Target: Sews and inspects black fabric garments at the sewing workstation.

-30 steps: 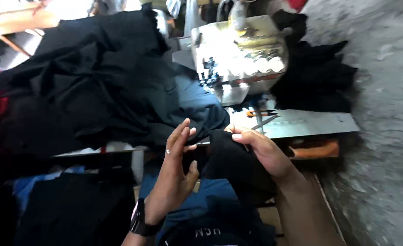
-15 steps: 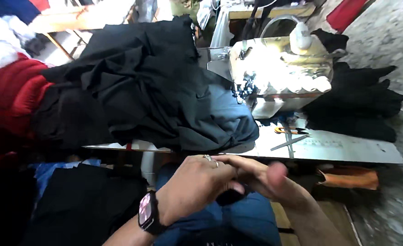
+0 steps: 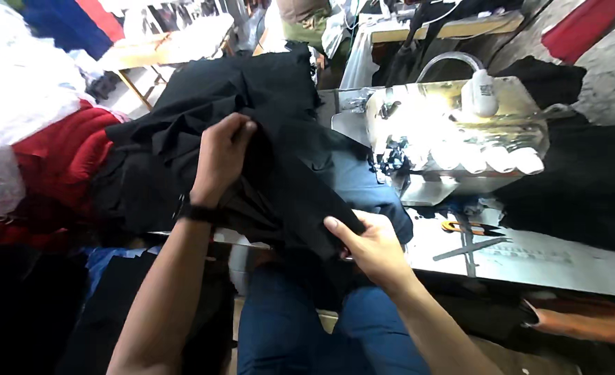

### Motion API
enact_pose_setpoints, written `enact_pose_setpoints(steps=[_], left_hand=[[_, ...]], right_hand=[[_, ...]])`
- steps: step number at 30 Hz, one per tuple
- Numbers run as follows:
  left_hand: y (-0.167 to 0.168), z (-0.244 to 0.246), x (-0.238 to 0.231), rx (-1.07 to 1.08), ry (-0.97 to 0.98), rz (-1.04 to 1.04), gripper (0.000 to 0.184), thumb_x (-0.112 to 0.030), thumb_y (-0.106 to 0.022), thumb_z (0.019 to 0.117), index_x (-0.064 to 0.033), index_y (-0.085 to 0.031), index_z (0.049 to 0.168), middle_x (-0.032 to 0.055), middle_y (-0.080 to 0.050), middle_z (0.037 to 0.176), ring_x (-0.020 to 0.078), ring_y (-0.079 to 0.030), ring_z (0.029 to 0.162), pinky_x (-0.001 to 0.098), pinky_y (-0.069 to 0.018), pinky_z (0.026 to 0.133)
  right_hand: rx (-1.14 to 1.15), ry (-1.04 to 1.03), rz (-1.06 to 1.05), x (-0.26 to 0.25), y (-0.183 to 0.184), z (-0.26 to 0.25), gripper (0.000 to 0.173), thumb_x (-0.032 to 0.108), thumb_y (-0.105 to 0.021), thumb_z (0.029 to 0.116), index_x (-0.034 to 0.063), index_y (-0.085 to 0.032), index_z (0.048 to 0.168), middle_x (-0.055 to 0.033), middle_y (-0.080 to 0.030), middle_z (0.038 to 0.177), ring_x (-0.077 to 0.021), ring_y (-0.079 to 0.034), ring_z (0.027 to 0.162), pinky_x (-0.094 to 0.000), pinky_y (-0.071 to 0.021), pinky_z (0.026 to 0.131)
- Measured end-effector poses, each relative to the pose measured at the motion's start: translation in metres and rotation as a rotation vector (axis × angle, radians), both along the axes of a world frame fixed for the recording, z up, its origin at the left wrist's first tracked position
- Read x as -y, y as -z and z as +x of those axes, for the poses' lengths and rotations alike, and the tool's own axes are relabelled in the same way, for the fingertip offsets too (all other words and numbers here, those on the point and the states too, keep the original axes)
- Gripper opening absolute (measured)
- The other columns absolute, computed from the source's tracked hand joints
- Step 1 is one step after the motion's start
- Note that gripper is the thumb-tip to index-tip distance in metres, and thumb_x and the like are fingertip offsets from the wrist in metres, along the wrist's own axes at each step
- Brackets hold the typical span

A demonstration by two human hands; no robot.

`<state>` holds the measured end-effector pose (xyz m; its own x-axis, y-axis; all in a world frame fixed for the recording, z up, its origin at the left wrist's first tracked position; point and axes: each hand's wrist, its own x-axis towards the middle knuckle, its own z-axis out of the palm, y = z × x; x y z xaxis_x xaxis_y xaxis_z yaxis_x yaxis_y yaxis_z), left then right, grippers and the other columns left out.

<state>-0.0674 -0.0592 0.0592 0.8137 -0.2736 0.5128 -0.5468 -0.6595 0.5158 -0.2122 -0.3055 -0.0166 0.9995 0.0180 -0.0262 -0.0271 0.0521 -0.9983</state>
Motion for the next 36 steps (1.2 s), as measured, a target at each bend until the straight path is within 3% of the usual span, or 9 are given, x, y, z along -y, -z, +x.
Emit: enact_pose_setpoints(steps=[6, 14, 18, 20, 22, 24, 27, 32, 36], left_hand=[[0.058, 0.09, -0.006, 0.007, -0.088, 0.115, 0.034, -0.028, -0.048, 0.1093, -0.001, -0.068, 0.107, 0.018, -0.071, 0.086, 0.0335, -0.071, 0.082, 0.0578, -0.0553, 0.078], [0.068, 0.09, -0.009, 0.031, -0.097, 0.117, 0.037, -0.031, -0.046, 0.1098, -0.0005, -0.068, 0.104, 0.0183, -0.07, 0.087, 0.0334, -0.071, 0.084, 0.0559, -0.0549, 0.079], [0.034, -0.012, 0.024, 0.043, 0.148, 0.088, 0.029, -0.021, -0.051, 0.1076, 0.0015, -0.069, 0.103, 0.0129, -0.069, 0.086, 0.02, -0.067, 0.075, 0.0409, -0.0558, 0.072], [0.029, -0.081, 0.033, 0.02, 0.375, 0.047, 0.027, -0.024, -0.056, 0.1048, -0.0034, -0.071, 0.096, 0.0031, -0.068, 0.08, 0.0085, -0.062, 0.067, 0.0292, -0.0548, 0.063], [0.032, -0.13, 0.045, -0.068, 0.671, 0.005, 0.031, -0.034, -0.057, 0.1056, -0.0101, -0.075, 0.098, -0.0029, -0.072, 0.083, 0.0008, -0.065, 0.073, 0.0212, -0.0554, 0.069], [0.036, -0.156, 0.065, -0.134, 0.866, -0.021, 0.028, -0.031, -0.058, 0.1057, -0.0101, -0.075, 0.101, 0.0003, -0.069, 0.079, 0.0048, -0.062, 0.071, 0.0228, -0.0482, 0.065], [0.041, -0.159, 0.084, -0.258, 0.759, -0.354, 0.024, -0.028, -0.068, 0.1003, -0.0052, -0.075, 0.102, -0.0015, -0.073, 0.084, 0.0003, -0.066, 0.075, 0.0171, -0.0556, 0.07], [0.089, -0.193, 0.071, -0.888, 0.601, -1.051, 0.079, -0.081, -0.038, 0.0917, -0.0181, -0.069, 0.127, -0.0016, -0.073, 0.115, 0.0086, -0.068, 0.106, 0.0299, -0.0554, 0.095], [0.099, -0.225, 0.068, -0.757, 0.535, -0.988, 0.023, -0.028, -0.067, 0.1001, -0.0094, -0.073, 0.112, -0.0012, -0.074, 0.106, 0.0055, -0.069, 0.096, 0.026, -0.0595, 0.087]], right_hand=[[-0.028, -0.078, -0.275, -0.022, 0.004, 0.002, 0.039, 0.033, -0.054, 0.1076, 0.0086, -0.069, 0.081, 0.0043, -0.063, 0.058, -0.0037, -0.056, 0.041, -0.0222, -0.049, 0.04], [0.206, 0.009, -0.368, -0.006, 0.029, -0.084, 0.039, 0.032, -0.053, 0.1079, 0.011, -0.066, 0.078, 0.0078, -0.059, 0.056, 0.0007, -0.053, 0.041, -0.0185, -0.0475, 0.036], [0.011, -0.196, -0.762, 0.04, 0.044, -0.087, 0.05, 0.049, -0.044, 0.1082, 0.0121, -0.072, 0.092, 0.0003, -0.069, 0.071, -0.0126, -0.069, 0.066, -0.0367, -0.0589, 0.063], [-0.145, -0.306, -0.868, 0.073, 0.031, -0.104, 0.063, 0.059, -0.04, 0.1056, 0.0111, -0.067, 0.136, -0.0102, -0.074, 0.116, -0.0255, -0.07, 0.11, -0.0532, -0.0545, 0.097], [-0.02, -0.28, -0.895, 0.088, 0.015, -0.116, 0.084, 0.073, -0.048, 0.0958, 0.0119, -0.051, 0.154, -0.0082, -0.063, 0.143, -0.0218, -0.059, 0.132, -0.0496, -0.048, 0.111], [0.265, -0.249, -0.757, 0.076, -0.003, -0.114, 0.077, 0.062, -0.066, 0.0919, 0.0062, -0.06, 0.144, -0.006, -0.067, 0.136, -0.012, -0.061, 0.128, -0.0343, -0.0514, 0.109], [0.38, -0.271, -0.298, 0.048, -0.015, -0.099, 0.017, 0.021, -0.077, 0.0934, 0.0041, -0.076, 0.094, 0.0008, -0.075, 0.09, 0.0016, -0.069, 0.086, -0.0172, -0.0586, 0.077], [0.268, 0.085, 0.068, 0.024, -0.007, -0.097, 0.017, 0.006, -0.084, 0.0826, 0.0037, -0.077, 0.098, -0.001, -0.079, 0.094, -0.0084, -0.075, 0.087, -0.0268, -0.065, 0.082], [0.289, 0.139, 0.075, 0.02, 0.011, -0.1, 0.025, 0.019, -0.091, 0.0761, 0.0096, -0.072, 0.089, 0.0056, -0.073, 0.083, -0.001, -0.069, 0.077, -0.0185, -0.0602, 0.072]])
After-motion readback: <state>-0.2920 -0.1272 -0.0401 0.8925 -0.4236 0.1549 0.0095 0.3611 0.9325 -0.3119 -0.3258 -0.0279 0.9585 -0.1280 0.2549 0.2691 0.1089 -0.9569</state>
